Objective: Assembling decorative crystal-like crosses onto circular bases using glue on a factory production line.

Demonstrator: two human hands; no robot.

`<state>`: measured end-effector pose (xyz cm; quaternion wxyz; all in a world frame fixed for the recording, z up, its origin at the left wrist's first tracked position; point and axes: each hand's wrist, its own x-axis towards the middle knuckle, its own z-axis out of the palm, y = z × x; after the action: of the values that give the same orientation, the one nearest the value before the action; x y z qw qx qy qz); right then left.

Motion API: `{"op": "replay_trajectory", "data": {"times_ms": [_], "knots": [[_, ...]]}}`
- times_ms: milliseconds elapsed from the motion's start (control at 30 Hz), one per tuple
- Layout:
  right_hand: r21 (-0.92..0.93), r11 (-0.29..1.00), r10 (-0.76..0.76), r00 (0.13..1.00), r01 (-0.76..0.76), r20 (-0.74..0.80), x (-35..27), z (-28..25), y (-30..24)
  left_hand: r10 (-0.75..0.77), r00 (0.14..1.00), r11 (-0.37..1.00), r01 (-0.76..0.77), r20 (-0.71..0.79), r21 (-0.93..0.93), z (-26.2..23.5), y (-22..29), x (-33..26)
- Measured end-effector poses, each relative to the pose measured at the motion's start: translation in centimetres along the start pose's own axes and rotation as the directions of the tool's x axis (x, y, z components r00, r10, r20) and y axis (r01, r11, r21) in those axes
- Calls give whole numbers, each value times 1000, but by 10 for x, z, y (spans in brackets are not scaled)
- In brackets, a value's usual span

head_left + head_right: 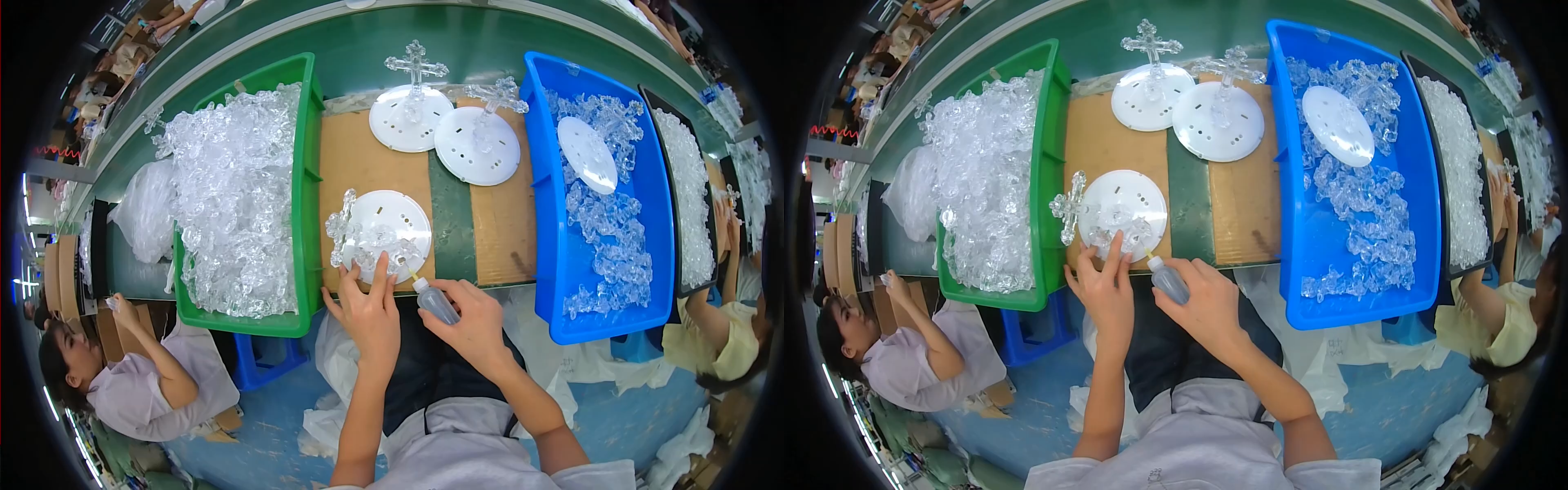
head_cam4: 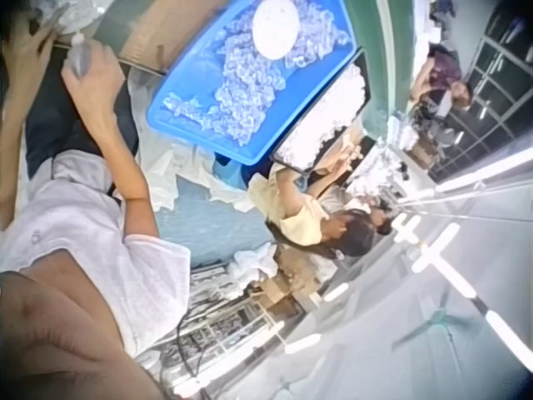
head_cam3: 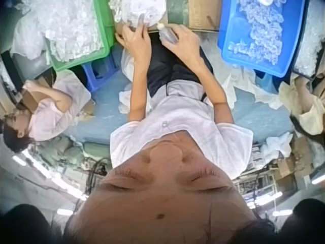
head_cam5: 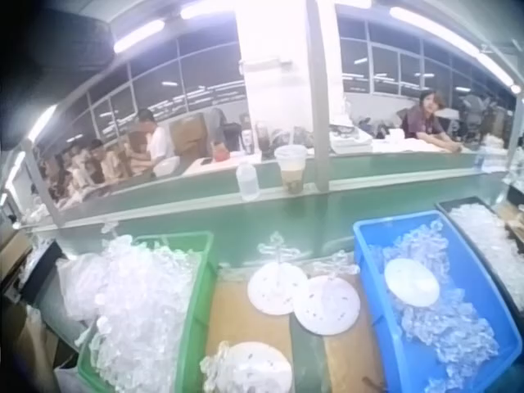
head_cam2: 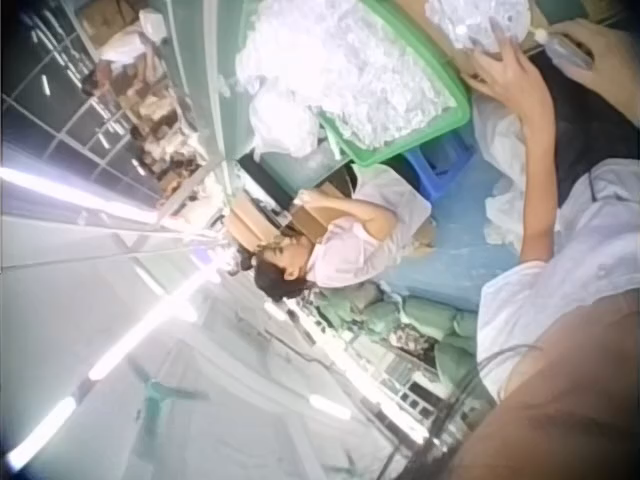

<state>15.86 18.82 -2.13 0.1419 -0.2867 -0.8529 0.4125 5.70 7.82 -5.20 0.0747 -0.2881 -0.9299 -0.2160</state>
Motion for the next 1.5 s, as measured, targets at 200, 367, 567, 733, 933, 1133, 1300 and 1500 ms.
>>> {"op": "replay_trajectory", "data": {"times_ms": [200,367,567,733,933,1133,1300,1500], "knots": [[89,996,19,1000,-18,-11,-4,2,1,18,1000,1000,-18,-13,-25,0,-2,-2],[209,974,79,995,-89,53,-16,-1,-10,40,983,956,-89,-177,-281,-11,-7,-12],[225,974,1,997,-20,84,-12,25,-20,-319,947,639,235,26,-732,-16,2,15],[104,995,0,996,-9,84,-3,33,-22,-310,941,594,301,133,-746,-12,-11,27],[100,995,-13,998,6,66,1,34,-20,-312,939,622,318,146,-716,-17,-10,29],[103,995,-9,998,2,68,3,36,-20,-318,939,625,314,135,-714,-14,-12,28],[92,996,-21,995,12,99,0,28,-21,-292,949,643,286,118,-711,-11,-14,27],[190,982,9,985,25,-173,3,-11,-12,-275,959,730,256,70,-633,-10,-16,23]]}}
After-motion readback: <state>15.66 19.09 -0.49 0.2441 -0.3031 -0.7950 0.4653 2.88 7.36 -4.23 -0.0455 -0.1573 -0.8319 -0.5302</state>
